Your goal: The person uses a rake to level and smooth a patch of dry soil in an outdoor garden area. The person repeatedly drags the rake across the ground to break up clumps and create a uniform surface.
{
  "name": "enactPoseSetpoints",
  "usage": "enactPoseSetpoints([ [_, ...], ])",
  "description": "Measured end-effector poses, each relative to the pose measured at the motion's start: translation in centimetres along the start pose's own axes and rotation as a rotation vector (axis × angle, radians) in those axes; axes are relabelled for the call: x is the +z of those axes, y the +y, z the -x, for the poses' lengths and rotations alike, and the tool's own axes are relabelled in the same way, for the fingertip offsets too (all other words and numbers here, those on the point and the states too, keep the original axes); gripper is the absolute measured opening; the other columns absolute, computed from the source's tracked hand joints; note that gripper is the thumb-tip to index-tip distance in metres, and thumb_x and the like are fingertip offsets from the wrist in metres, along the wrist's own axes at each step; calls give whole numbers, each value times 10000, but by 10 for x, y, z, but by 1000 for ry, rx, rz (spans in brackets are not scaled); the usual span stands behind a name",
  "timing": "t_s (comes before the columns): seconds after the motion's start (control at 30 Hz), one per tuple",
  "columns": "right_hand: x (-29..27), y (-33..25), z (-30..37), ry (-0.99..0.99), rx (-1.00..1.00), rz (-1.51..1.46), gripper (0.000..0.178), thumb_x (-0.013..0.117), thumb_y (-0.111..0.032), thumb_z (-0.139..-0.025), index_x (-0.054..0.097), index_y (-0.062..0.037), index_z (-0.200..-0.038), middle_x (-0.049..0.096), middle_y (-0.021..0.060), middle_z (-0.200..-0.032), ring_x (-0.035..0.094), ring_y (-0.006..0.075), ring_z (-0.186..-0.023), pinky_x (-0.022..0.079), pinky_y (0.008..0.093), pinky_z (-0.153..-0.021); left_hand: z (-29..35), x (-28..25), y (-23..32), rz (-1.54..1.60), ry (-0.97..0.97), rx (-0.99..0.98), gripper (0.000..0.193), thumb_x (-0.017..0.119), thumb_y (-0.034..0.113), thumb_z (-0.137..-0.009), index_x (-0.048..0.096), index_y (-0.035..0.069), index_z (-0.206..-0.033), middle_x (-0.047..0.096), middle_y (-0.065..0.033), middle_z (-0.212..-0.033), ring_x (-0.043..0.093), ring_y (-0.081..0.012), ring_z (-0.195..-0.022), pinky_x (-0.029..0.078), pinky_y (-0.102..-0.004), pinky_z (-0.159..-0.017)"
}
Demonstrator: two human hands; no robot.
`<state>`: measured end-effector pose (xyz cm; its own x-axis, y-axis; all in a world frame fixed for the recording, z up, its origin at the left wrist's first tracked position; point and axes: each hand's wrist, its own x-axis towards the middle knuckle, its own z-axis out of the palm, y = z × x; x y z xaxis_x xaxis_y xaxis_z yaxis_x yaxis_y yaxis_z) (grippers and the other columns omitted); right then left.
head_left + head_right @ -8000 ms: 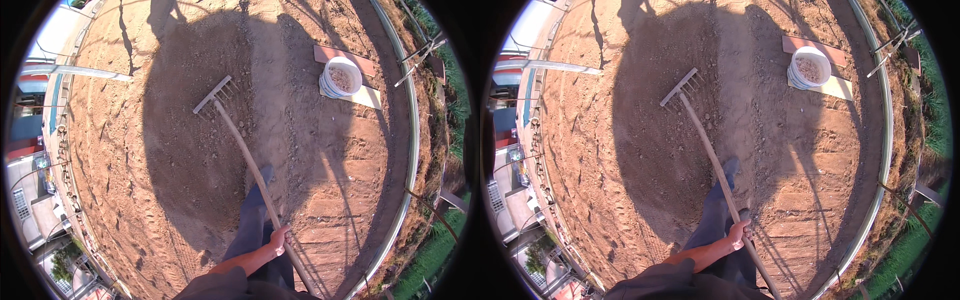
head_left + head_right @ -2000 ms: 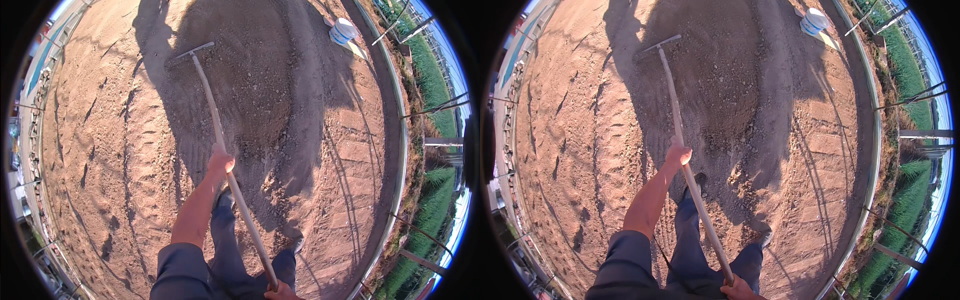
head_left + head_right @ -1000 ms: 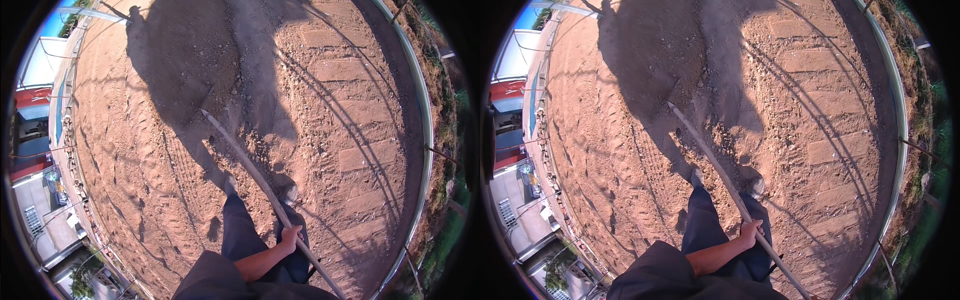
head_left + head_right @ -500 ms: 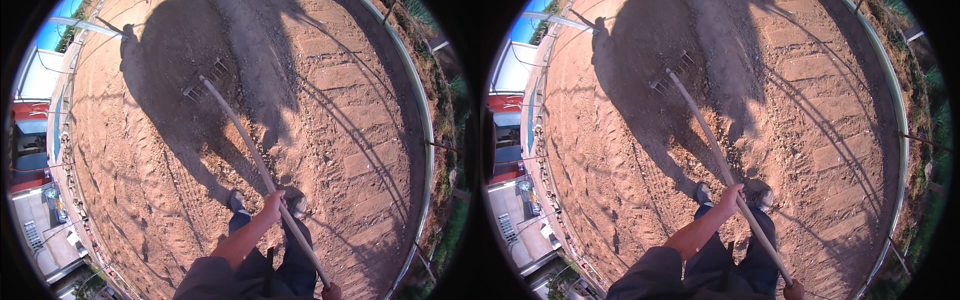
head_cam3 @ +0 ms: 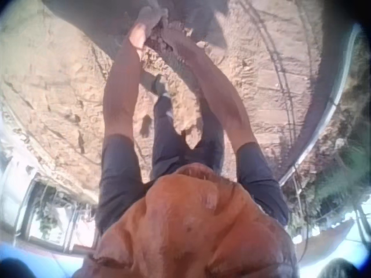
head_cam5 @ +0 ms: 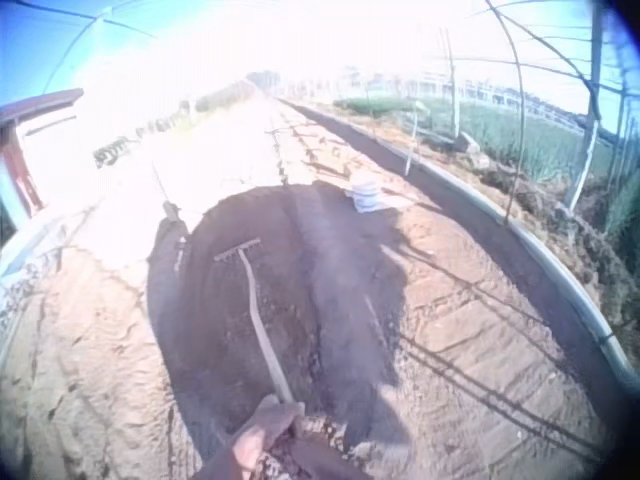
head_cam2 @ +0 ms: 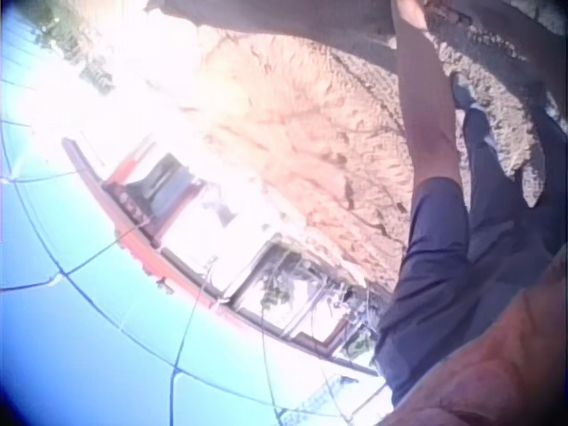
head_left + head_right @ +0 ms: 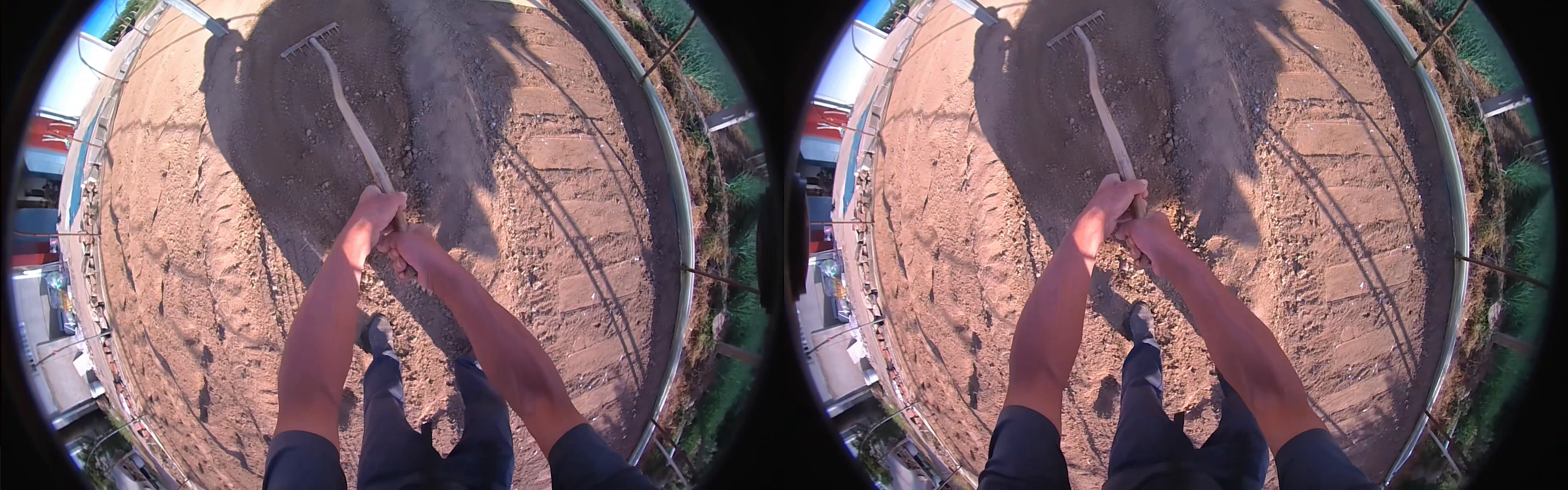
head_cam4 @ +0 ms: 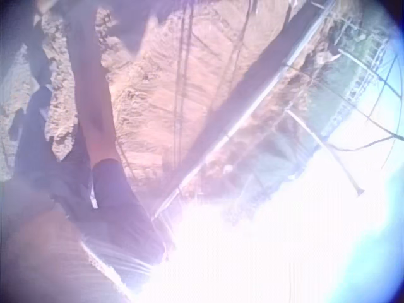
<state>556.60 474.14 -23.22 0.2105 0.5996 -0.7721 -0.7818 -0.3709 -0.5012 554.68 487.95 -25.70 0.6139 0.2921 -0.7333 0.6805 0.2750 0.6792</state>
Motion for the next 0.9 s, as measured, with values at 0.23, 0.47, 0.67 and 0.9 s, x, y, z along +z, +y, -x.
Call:
enactPoseSetpoints([
  [0.23,-44,146,187,158,223,-17,245,628,15,-726,424,-42,-849,398,28,-508,387,134,-334,300,280,-315,-17,52,-70,-352,394,77,491,506,236,-853,245,-125,-1061,582,-341,-897,628,-432,-811,519,-445,-724],
  [0.47,-108,301,432,303,630,43,249,765,-111,-668,538,-81,-767,494,-20,-580,485,102,-461,390,255,-428,8,122,-141,-14,269,-86,419,546,231,-853,313,-34,-1080,595,-237,-757,627,-343,-591,507,-417,-524],
  [0.67,-107,322,494,399,773,236,240,767,-126,-663,559,-75,-771,516,-3,-589,506,115,-475,412,268,-451,109,233,-250,-48,309,-211,405,577,204,-802,325,-25,-1020,579,-244,-703,621,-345,-556,497,-435,-495],
  [0.9,-138,350,561,490,825,609,233,769,-143,-657,583,-68,-775,542,16,-599,529,131,-491,437,283,-476,266,319,-276,502,155,-460,261,615,107,-775,416,0,-904,493,-83,-605,507,-170,-418,438,-315,-374],
])
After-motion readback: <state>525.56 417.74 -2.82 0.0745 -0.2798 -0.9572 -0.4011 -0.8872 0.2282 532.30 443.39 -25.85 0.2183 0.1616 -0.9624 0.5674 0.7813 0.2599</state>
